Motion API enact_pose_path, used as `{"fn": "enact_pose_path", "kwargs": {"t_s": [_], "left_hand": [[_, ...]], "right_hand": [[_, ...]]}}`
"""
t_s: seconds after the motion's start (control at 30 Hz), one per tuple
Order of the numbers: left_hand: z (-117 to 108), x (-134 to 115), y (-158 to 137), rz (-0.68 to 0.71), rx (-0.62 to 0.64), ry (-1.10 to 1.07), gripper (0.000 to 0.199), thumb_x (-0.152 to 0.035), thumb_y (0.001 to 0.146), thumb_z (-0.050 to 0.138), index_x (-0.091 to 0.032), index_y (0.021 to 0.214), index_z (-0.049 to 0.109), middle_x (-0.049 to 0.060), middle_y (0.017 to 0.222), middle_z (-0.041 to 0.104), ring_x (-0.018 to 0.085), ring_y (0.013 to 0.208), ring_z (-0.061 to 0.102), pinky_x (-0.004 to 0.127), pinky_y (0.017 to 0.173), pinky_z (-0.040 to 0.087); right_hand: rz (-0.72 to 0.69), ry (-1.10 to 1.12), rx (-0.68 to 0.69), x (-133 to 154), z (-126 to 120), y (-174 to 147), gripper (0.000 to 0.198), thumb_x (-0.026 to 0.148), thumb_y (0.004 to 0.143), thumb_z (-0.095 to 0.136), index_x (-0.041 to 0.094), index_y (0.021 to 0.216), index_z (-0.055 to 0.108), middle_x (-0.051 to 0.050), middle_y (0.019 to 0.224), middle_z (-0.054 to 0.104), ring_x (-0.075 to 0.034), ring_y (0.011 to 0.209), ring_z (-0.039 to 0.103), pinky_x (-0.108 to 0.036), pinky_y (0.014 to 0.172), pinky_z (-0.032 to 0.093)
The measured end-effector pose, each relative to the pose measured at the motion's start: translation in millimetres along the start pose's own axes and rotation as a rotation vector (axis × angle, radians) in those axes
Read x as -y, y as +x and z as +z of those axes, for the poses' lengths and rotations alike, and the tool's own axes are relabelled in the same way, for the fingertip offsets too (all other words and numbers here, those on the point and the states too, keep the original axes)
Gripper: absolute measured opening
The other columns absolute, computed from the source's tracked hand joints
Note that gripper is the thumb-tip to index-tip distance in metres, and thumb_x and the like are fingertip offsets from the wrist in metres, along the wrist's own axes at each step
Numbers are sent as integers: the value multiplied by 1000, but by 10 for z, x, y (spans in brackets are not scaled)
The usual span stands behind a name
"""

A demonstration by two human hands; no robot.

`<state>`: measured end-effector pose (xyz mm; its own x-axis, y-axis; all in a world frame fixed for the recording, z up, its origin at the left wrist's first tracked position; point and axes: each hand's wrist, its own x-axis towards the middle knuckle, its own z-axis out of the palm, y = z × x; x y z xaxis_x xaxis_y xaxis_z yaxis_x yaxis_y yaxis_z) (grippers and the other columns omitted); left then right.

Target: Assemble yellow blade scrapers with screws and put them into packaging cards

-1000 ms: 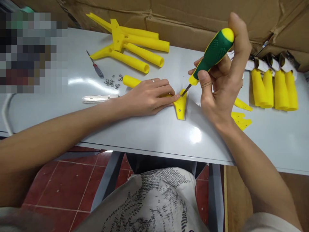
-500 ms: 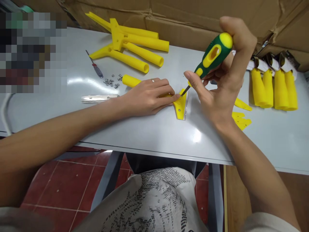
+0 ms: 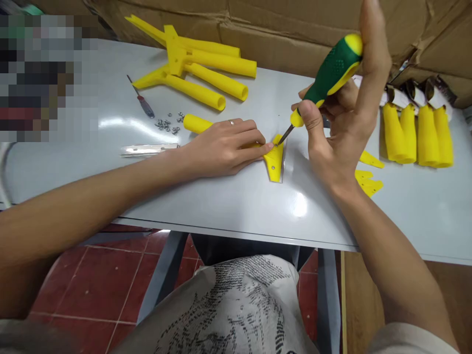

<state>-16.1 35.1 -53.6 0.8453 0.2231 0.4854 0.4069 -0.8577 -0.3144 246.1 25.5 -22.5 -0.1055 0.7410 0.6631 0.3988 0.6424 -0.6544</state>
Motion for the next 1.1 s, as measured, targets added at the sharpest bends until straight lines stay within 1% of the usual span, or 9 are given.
{"fn": "enact_pose_path", "kwargs": {"t_s": [0.1, 0.23, 0.43, 0.5, 0.6, 0.73, 0.9, 1.03, 1.1], "left_hand": [[-6, 1, 5, -7, 24, -21, 31, -22, 121, 42, -17, 129, 71, 9, 107, 74, 22, 105, 68, 35, 82, 51], [-15, -4, 11, -24, 44, -47, 33, -23, 121, 40, -17, 131, 71, 9, 107, 74, 23, 106, 68, 37, 84, 53], [-15, -6, 12, -16, 19, -46, 31, -23, 122, 43, -17, 130, 72, 9, 108, 75, 23, 107, 69, 36, 85, 54], [-12, -6, 10, -16, 17, -48, 31, -23, 121, 44, -16, 129, 73, 10, 108, 75, 23, 107, 69, 37, 85, 54], [-7, -8, 7, -28, 12, -70, 30, -23, 121, 44, -17, 130, 73, 10, 108, 75, 23, 108, 69, 37, 86, 54], [-4, -10, 5, -47, 29, -93, 32, -23, 121, 42, -18, 132, 72, 9, 110, 75, 24, 108, 69, 38, 86, 53], [-3, -6, 0, -23, 31, -55, 33, -23, 121, 42, -17, 133, 72, 9, 109, 75, 23, 107, 68, 37, 85, 52], [-6, -7, -4, -18, 8, -46, 30, -21, 121, 45, -16, 130, 72, 10, 111, 76, 23, 109, 68, 36, 84, 52], [-8, -10, -2, -10, -8, -32, 29, -20, 121, 45, -15, 130, 72, 10, 111, 76, 23, 108, 68, 36, 84, 51]], "right_hand": [[-181, -27, -99, -14, 49, -12, 68, 69, 104, 69, 57, 165, 41, 11, 179, 32, -16, 111, 74, -38, 98, 74], [-194, 18, -88, -15, 60, -26, 70, 67, 103, 72, 57, 166, 42, 8, 178, 32, -14, 100, 73, -41, 97, 74], [-161, -55, -62, 11, 65, -28, 63, 66, 110, 58, 55, 168, 35, 7, 181, 26, -13, 101, 73, -44, 97, 75], [-193, -56, -65, -4, 69, -21, 64, 69, 109, 56, 56, 168, 34, 6, 180, 27, -14, 99, 73, -44, 95, 75], [-200, -30, -66, -12, 68, -19, 62, 67, 109, 58, 57, 167, 37, 5, 180, 28, -14, 98, 74, -45, 93, 75], [-147, 13, -57, 32, 53, -29, 60, 53, 110, 66, 58, 164, 42, 8, 180, 28, -13, 105, 76, -43, 101, 73], [-185, -9, -43, 44, 34, -16, 60, 52, 110, 64, 59, 165, 40, 8, 179, 30, -12, 103, 76, -40, 97, 74], [-183, -3, -69, 35, 23, -15, 65, 57, 108, 66, 51, 167, 39, 4, 180, 26, -16, 106, 76, -47, 99, 75], [-173, 6, -69, 35, 23, -22, 66, 56, 107, 68, 51, 166, 40, 4, 180, 27, -17, 107, 77, -48, 101, 76]]}}
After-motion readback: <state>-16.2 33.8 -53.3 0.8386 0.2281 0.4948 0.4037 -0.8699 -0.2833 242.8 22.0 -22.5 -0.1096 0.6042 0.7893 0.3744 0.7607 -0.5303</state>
